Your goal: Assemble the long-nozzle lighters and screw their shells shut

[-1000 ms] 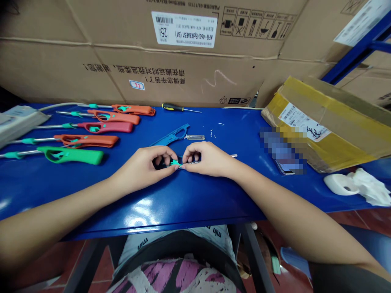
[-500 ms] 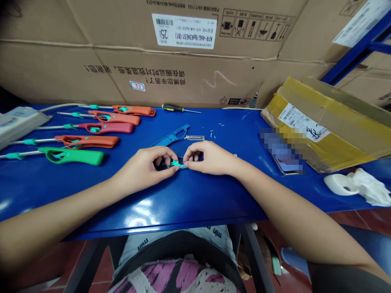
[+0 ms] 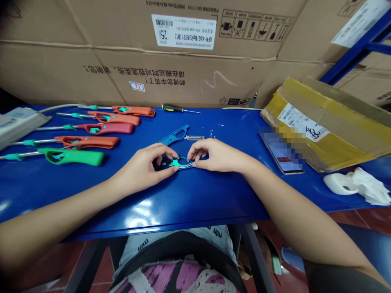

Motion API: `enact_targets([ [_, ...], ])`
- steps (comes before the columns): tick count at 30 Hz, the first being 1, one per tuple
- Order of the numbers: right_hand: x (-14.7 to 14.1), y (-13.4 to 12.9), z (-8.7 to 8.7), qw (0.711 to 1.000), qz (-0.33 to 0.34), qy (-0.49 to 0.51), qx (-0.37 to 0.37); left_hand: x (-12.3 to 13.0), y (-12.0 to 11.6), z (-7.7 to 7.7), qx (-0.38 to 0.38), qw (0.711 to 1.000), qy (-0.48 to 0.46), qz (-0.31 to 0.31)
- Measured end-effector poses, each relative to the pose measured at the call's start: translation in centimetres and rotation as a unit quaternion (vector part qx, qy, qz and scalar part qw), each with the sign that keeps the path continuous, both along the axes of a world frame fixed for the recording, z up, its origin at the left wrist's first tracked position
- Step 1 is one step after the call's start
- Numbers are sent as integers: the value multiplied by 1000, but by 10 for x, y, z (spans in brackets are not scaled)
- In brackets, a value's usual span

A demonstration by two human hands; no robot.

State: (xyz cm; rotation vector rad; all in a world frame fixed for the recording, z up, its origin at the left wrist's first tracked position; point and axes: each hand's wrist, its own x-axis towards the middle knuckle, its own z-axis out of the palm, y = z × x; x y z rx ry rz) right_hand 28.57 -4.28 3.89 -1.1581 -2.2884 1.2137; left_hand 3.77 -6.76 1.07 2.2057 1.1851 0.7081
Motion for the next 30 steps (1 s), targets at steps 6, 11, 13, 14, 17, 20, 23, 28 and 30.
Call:
enact_targets([
  [6,9,5,8,998,-53,-42,17,-1,0,2,13,1000,23,0],
  [11,3,6,-1,996,-46,-75,28,1,-1,4,8,999,44,-1],
  [13,1,5,-4,995,-46,-80,31,2,-1,4,8,999,42,-3],
  [14,1,5,-4,995,-44,-83,30,3,-1,4,6,999,38,-3],
  [17,2,4,-1,995,-31,-96,27,5,-2,1,1,1000,19,3],
  [20,1,2,1,994,-26,-100,30,8,-3,-2,-4,1000,3,8],
  [23,-2,1,-2,994,-63,-80,49,12,-5,-5,-4,1000,-10,12],
  [28,-3,9,-9,952,-174,-38,248,17,-7,-6,14,1000,-19,4],
  [30,0,14,-12,938,-172,-62,296,18,-7,-6,14,999,-32,-9],
])
